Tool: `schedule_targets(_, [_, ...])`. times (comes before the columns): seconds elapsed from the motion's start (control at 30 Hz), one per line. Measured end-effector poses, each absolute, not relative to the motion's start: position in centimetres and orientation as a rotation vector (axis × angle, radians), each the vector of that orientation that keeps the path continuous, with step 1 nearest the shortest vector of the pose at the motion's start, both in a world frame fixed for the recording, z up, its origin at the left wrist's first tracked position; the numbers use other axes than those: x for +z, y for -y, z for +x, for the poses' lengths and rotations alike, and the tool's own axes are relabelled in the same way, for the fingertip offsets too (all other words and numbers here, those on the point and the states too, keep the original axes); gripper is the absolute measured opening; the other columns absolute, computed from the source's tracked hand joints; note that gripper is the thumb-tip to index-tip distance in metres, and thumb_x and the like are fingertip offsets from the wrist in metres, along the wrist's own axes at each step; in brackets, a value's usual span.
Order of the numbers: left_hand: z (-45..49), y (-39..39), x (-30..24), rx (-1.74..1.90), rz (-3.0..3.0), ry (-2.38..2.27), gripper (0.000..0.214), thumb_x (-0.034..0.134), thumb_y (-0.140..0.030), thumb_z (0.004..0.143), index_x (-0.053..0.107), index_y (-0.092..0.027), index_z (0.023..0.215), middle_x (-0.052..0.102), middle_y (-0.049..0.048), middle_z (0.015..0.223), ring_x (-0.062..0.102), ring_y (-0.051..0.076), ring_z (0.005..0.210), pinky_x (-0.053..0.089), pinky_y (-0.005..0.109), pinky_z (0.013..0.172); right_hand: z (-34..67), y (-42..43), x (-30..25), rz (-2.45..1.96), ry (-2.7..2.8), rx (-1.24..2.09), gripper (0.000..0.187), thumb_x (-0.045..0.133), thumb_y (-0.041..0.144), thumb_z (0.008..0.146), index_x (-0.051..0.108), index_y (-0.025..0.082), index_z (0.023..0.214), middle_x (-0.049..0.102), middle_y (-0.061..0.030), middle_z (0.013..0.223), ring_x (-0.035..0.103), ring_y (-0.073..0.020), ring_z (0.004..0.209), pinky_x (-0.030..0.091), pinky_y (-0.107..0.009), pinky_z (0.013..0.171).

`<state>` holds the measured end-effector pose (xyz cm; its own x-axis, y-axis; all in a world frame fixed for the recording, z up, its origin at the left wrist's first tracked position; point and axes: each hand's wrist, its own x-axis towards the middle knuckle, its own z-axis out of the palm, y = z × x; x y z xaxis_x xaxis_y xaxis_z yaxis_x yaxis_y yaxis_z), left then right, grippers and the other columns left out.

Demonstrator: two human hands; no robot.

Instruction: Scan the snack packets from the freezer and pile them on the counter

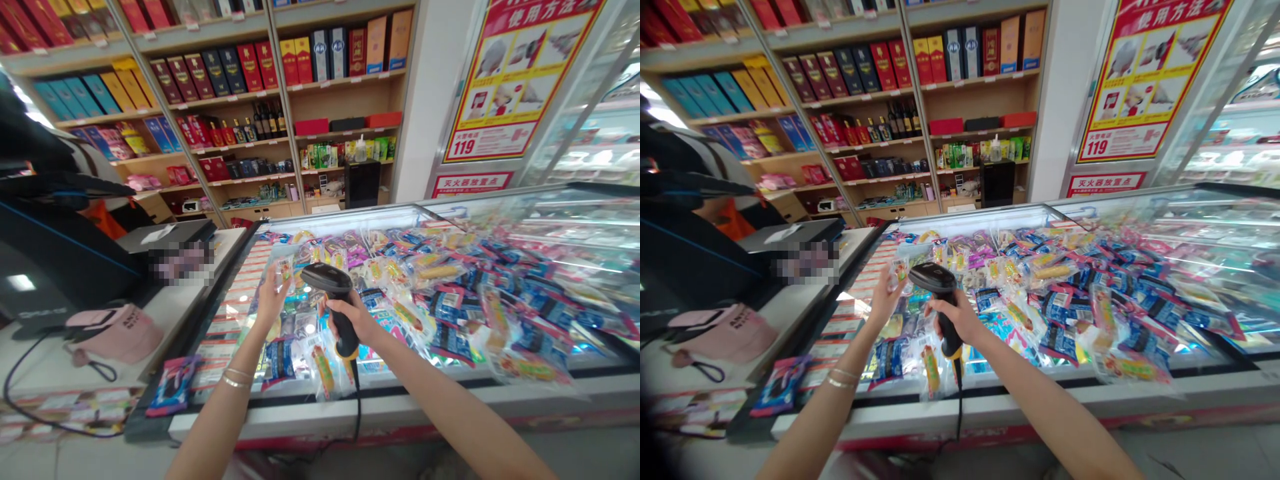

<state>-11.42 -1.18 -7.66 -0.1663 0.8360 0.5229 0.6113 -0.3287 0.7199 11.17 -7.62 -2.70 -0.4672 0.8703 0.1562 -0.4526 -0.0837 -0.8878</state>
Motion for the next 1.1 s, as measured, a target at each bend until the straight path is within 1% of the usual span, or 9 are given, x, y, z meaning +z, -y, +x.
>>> schedule_targets(0.23, [-11.7,0.9,-8.2,1.497,1.888,-1.662,0.06,0.056,-0.045,0.084,0.042,-0.02,0.136,0.064,0.0109,0.117,0.064,0.024,0.101,0.054,0.035,0.077,11.1,7.7,-2.9,-0.499,1.207,1.743,0.021,0.066,0.034,0.071,0.055,0.016,0.075,0.064,0.0001,0.067,0.051,-0.0082,0.033,0.04,-0.02,0.031])
schedule_targets(0.33, [-11.6,1.0,-8.0,1.494,1.935,-1.728,0.058,0.056,-0.045,0.084,0.046,-0.02,0.134,0.064,0.0101,0.116,0.063,0.024,0.099,0.053,0.035,0.078,11.1,7.8,-2.9,-0.481,1.223,1.75,0.02,0.065,0.033,0.072,0.055,0.016,0.074,0.063,0.0001,0.068,0.051,-0.0079,0.033,0.04,-0.02,0.031])
schedule_targets(0.53, [-11.3,1.3,-7.4,1.491,1.938,-1.767,0.057,0.056,-0.047,0.083,0.048,-0.018,0.132,0.066,0.0092,0.109,0.064,0.021,0.087,0.052,0.032,0.072,11.1,7.8,-2.8,-0.47,1.244,1.752,0.02,0.065,0.032,0.072,0.054,0.016,0.069,0.059,0.0014,0.061,0.049,-0.008,0.032,0.038,-0.02,0.031])
schedule_targets(0.63, [-11.4,1.2,-7.6,1.487,1.917,-1.751,0.059,0.057,-0.047,0.083,0.047,-0.019,0.133,0.066,0.0094,0.108,0.064,0.022,0.09,0.052,0.034,0.075,11.1,7.8,-2.8,-0.472,1.254,1.758,0.02,0.065,0.033,0.072,0.055,0.016,0.068,0.057,0.0019,0.058,0.049,-0.008,0.032,0.038,-0.02,0.031])
schedule_targets(0.73, [-11.4,1.1,-7.9,1.51,1.88,-1.665,0.06,0.057,-0.048,0.083,0.044,-0.022,0.136,0.064,0.0101,0.118,0.064,0.024,0.098,0.052,0.035,0.081,11.1,7.8,-2.8,-0.474,1.257,1.757,0.021,0.066,0.034,0.072,0.055,0.016,0.07,0.059,0.0013,0.061,0.05,-0.0078,0.033,0.038,-0.02,0.031])
schedule_targets(0.83, [-11.2,1.1,-7.9,1.604,1.792,-1.583,0.061,0.057,-0.048,0.084,0.041,-0.023,0.137,0.058,0.0111,0.13,0.06,0.025,0.113,0.05,0.038,0.092,11.1,7.8,-2.7,-0.468,1.267,1.755,0.023,0.067,0.036,0.072,0.056,0.016,0.073,0.062,0.0,0.066,0.05,-0.0078,0.035,0.04,-0.02,0.032])
schedule_targets(0.9, [-11.1,1.0,-7.8,1.666,1.699,-1.553,0.061,0.056,-0.049,0.085,0.039,-0.023,0.138,0.057,0.0113,0.132,0.057,0.025,0.118,0.046,0.04,0.099,11.1,7.9,-2.7,-0.451,1.283,1.751,0.023,0.067,0.036,0.073,0.057,0.016,0.075,0.063,-0.0008,0.068,0.051,-0.0077,0.035,0.041,-0.02,0.032])
schedule_targets(1.03, [-10.8,1.1,-7.3,1.707,1.595,-1.539,0.058,0.052,-0.047,0.087,0.037,-0.021,0.137,0.057,0.0124,0.131,0.056,0.025,0.12,0.041,0.042,0.105,11.1,8.2,-2.6,-0.409,1.309,1.746,0.023,0.067,0.035,0.074,0.059,0.015,0.084,0.063,-0.0015,0.075,0.052,-0.0072,0.036,0.041,-0.02,0.033])
schedule_targets(1.1, [-10.7,1.3,-7.2,1.707,1.609,-1.564,0.056,0.051,-0.047,0.088,0.038,-0.02,0.136,0.057,0.0129,0.131,0.055,0.025,0.121,0.04,0.043,0.105,11.1,8.3,-2.6,-0.4,1.319,1.739,0.023,0.067,0.035,0.075,0.06,0.015,0.083,0.062,-0.0012,0.073,0.051,-0.0069,0.036,0.041,-0.02,0.033])
